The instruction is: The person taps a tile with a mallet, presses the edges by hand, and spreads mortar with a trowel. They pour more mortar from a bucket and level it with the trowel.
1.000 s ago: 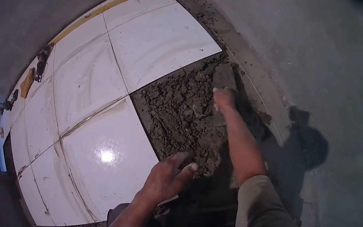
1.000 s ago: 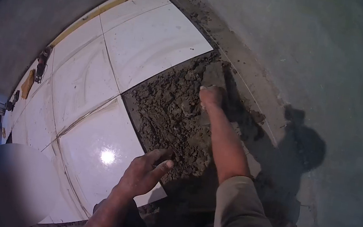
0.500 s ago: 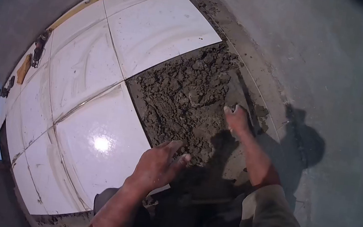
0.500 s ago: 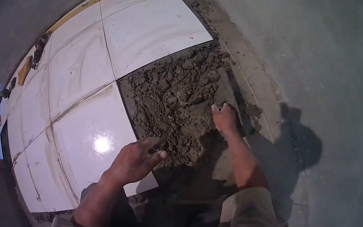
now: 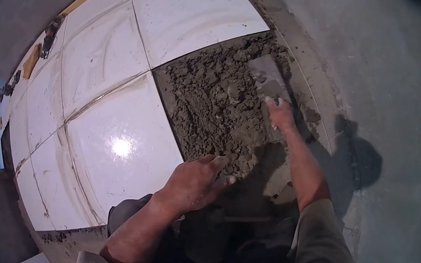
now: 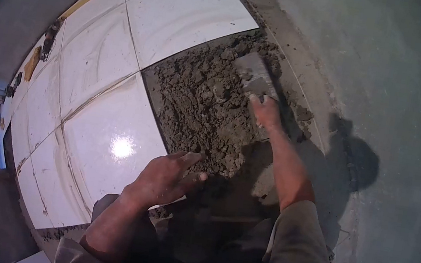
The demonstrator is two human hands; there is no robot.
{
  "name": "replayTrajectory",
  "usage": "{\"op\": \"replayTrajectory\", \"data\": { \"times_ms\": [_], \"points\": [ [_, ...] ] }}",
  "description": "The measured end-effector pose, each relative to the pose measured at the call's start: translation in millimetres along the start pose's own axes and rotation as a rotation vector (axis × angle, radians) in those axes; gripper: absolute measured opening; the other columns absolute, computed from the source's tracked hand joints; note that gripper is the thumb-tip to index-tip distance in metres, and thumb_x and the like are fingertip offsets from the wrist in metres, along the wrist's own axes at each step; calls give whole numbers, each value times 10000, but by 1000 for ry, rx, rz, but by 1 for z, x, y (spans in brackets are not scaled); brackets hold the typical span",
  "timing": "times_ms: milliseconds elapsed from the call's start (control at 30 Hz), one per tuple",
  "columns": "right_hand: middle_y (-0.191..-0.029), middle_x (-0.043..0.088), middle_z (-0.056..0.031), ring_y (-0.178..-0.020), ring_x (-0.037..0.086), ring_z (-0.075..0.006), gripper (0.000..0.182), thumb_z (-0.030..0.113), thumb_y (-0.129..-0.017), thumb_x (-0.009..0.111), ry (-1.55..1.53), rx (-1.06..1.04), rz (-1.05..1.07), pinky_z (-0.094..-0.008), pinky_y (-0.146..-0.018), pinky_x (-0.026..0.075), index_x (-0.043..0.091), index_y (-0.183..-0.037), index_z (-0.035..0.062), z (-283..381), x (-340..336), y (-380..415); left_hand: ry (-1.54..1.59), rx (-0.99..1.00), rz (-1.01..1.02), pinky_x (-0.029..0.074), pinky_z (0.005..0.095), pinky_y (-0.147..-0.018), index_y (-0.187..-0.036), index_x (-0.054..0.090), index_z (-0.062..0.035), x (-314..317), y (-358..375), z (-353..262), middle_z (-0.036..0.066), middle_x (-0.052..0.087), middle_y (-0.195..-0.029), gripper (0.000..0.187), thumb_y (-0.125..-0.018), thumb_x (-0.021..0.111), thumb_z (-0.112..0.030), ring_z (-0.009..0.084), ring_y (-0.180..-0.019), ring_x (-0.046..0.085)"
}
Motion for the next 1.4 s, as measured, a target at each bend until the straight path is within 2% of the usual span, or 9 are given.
{"op": "replayTrajectory", "data": {
  "times_ms": [33,133,167,600,900,967,1133,1200,1400],
  "points": [
    [-730,623,-204,-535,617,-319,509,454,-871,584,86,18,21,-405,-496,488,577,-951,-48,24,6,22,6,-10,0,514,463,-780,-1215,530,-23,-2,2,-1,219,609,-1061,465,-914,557,-377,396,-938,615],
    [-773,617,-262,-690,621,-426,499,452,-861,591,443,-410,-57,-470,-614,489,577,-903,-45,26,15,42,35,-61,79,482,437,-898,-1242,508,-19,-4,7,-2,234,579,-1181,492,-919,555,-388,391,-1068,577],
    [-817,601,-296,-838,585,-480,498,452,-852,598,438,-301,-8,-509,-708,469,577,-899,-43,18,9,54,44,-69,88,483,437,-897,-1242,507,-19,-5,8,-2,235,580,-1178,492,-920,553,-387,391,-1068,577],
    [-861,631,-269,-874,607,-447,489,465,-862,561,261,-270,-75,-493,-754,476,588,-902,-22,61,28,35,-11,-88,109,488,443,-876,-1248,510,-42,-4,12,11,225,585,-1159,468,-920,551,-373,390,-1037,588],
    [-854,625,-278,-853,600,-457,474,450,-855,582,648,-303,162,-505,-755,474,579,-874,-24,29,-3,96,-3,-96,95,478,440,-906,-1264,503,-47,-13,17,27,240,576,-1186,504,-925,530,-419,395,-1076,571],
    [-841,619,-278,-845,602,-454,477,459,-862,573,457,-311,-80,-508,-736,469,581,-866,-19,51,-10,80,8,-50,56,488,452,-856,-1219,515,-32,-9,13,25,231,594,-1115,475,-918,539,-399,396,-1016,589],
    [-863,616,-281,-847,604,-456,491,478,-871,563,200,-172,32,-524,-724,459,579,-914,-11,99,50,41,-5,-1,63,490,458,-830,-1186,523,-6,-3,8,16,211,609,-1072,470,-917,536,-391,379,-1018,589],
    [-893,625,-285,-887,609,-448,490,470,-885,543,379,-386,46,-528,-761,474,569,-965,-13,124,82,49,25,-80,160,473,448,-910,-1276,494,-42,-3,9,20,237,570,-1192,508,-930,519,-412,400,-1075,569],
    [-936,630,-303,-935,619,-435,492,452,-898,525,722,-325,173,-515,-827,493,561,-1032,-21,103,114,85,45,-72,122,493,458,-838,-1229,503,-17,-12,14,22,229,587,-1113,475,-925,537,-381,403,-1000,595]
  ]
}}
Point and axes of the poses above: each hand's wrist, its own y-axis away from the middle knuckle, its own x-axis out of the palm, z = x × y, the point moved 7 cm from there along -y, towards the middle knuckle
